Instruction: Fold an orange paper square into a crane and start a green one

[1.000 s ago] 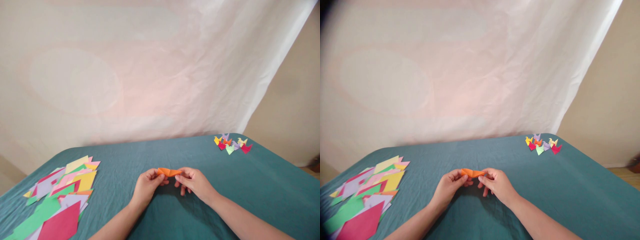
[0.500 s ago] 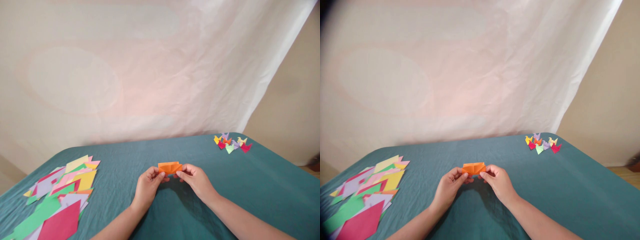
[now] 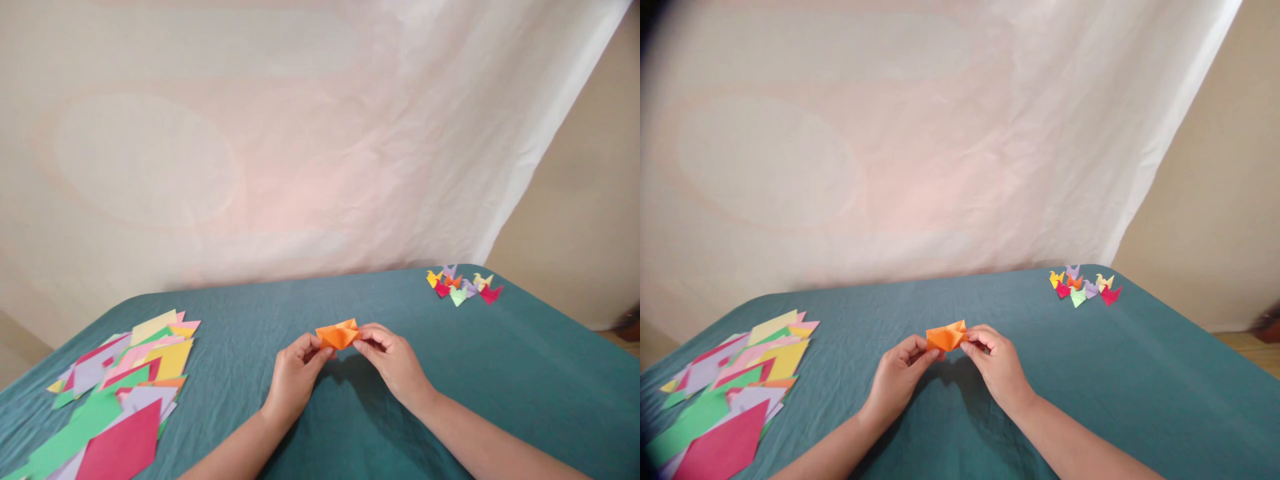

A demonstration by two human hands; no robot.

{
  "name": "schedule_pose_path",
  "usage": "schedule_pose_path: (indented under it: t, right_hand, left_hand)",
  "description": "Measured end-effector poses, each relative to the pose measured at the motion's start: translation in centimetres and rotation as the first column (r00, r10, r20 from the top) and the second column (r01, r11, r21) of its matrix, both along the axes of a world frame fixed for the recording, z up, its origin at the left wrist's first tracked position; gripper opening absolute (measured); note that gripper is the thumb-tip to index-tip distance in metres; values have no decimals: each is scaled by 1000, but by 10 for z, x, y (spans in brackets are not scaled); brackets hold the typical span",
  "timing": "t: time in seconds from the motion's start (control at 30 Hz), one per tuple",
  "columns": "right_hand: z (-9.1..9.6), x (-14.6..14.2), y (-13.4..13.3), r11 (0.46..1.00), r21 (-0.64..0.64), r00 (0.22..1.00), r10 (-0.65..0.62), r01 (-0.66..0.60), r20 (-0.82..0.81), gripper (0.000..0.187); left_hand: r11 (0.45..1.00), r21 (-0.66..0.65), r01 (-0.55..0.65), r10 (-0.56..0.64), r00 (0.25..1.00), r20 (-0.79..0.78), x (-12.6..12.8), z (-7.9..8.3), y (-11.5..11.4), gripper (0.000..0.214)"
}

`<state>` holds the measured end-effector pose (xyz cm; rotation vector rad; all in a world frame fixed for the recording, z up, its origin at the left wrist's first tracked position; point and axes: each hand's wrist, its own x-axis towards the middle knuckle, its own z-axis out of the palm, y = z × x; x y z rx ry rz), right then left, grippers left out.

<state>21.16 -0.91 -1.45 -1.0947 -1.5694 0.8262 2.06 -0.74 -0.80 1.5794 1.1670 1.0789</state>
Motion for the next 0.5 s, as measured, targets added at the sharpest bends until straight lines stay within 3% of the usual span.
schedule_pose_path:
  t: [0.27,0.5]
  right_hand:
    - [-2,1,-1,990,-39,990,135,-134,43,15]
    - [-4,0,-2,986,-64,985,158,-154,74,13]
  left_hand:
    - [999,-8,53,-53,998,-26,-3,-1,3,20]
    - [996,-31,82,-84,995,-56,-4,2,3,20]
